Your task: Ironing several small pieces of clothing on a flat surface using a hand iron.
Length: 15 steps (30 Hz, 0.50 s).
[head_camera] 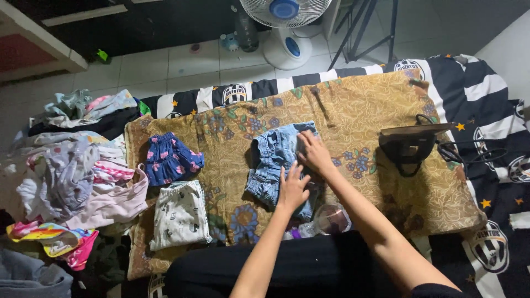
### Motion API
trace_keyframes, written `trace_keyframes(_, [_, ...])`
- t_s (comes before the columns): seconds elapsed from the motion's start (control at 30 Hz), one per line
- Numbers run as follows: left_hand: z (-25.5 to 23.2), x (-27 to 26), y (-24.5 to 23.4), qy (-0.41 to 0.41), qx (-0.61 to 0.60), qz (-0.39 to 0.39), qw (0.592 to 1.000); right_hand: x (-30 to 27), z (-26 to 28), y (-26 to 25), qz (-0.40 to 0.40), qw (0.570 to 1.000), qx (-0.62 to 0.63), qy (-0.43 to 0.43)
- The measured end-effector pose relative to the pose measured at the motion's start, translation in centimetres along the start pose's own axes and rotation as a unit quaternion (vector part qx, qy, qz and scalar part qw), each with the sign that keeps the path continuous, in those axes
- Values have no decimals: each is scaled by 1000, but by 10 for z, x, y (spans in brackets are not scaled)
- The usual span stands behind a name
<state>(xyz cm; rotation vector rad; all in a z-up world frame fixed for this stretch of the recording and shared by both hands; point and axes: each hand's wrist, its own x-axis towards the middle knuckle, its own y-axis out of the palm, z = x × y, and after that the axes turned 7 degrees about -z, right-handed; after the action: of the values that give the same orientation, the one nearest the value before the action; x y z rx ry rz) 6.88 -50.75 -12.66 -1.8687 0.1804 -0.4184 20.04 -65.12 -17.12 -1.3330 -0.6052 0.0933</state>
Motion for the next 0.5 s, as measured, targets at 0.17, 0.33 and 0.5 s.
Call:
trace_keyframes(0.17, [11, -21, 18, 22, -46, -15, 999, 14, 2, -34, 153, 980, 17, 126])
trace_keyframes(0.33, [35, -9, 1, 25, -139, -91, 986, 29, 39, -65, 167, 974, -76, 130])
trace_keyframes(0.5, [73, 30, -16, -69, 7, -173, 983, 18, 57, -26, -11, 1000, 17, 14])
